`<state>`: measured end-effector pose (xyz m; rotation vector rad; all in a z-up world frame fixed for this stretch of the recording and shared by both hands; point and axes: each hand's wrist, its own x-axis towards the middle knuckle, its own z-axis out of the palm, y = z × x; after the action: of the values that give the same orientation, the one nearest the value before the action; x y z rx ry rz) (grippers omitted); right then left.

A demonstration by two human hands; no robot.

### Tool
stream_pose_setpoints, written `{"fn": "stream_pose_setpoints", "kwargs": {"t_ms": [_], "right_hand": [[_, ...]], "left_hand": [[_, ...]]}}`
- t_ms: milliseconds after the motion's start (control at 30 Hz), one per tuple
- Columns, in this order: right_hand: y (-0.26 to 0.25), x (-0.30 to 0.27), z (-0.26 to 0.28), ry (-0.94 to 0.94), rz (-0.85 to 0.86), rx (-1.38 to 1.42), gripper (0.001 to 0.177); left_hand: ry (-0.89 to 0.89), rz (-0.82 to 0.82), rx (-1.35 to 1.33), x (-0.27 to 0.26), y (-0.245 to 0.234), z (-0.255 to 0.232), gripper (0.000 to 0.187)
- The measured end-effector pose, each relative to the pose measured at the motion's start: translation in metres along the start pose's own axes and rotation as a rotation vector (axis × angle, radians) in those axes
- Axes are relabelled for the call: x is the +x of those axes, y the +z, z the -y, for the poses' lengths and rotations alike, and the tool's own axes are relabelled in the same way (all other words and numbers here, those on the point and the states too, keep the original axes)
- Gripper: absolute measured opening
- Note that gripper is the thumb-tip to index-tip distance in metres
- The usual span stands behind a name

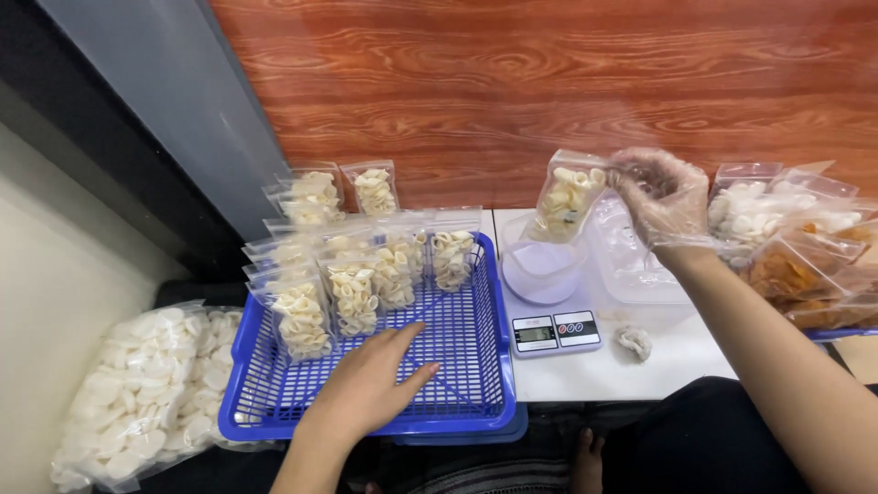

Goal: Weighing and sorting small plastic bags of snacks into a blue crate.

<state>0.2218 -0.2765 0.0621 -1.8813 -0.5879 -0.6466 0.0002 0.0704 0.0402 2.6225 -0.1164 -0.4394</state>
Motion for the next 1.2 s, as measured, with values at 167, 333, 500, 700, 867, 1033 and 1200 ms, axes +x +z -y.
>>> {"fn": "stream_pose_setpoints", "kwargs": {"t_ms": [167,333,500,700,867,1033,1200], "right_hand": [[0.003,-0.019,-0.027,0.020,0.065,-0.003,0.010],[-0.002,-0.023,-0.048,0.068,0.247,-0.074,0.021],[-0.015,-0.019,-0.031,-0.087,0.404,0.056,0.027],[-0.021,-0.018,-0.009,-0.123,0.427,-0.022,0.027],[-0.023,-0.020,-0.004,-0.229,0.428,-0.054,0.024],[-0.025,-0.020,-0.001,-0.271,0.432,-0.078,0.023],[-0.026,-0.019,0.011,-0.179,0.618,-0.194,0.050]], "left_hand": [[-0.058,0.026,0.011,-0.007,-0.006,-0.010,0.068],[-0.090,0.046,0.039,-0.007,-0.006,-0.014,0.070],[-0.190,0.102,0.051,-0.011,-0.009,-0.019,0.070],[-0.185,0.107,0.053,-0.009,-0.005,-0.023,0.071],[-0.124,0.060,0.033,-0.008,0.001,-0.021,0.071],[-0.114,0.056,0.028,-0.009,0.000,-0.023,0.071],[-0.075,0.019,0.033,-0.008,0.005,-0.017,0.071]]}}
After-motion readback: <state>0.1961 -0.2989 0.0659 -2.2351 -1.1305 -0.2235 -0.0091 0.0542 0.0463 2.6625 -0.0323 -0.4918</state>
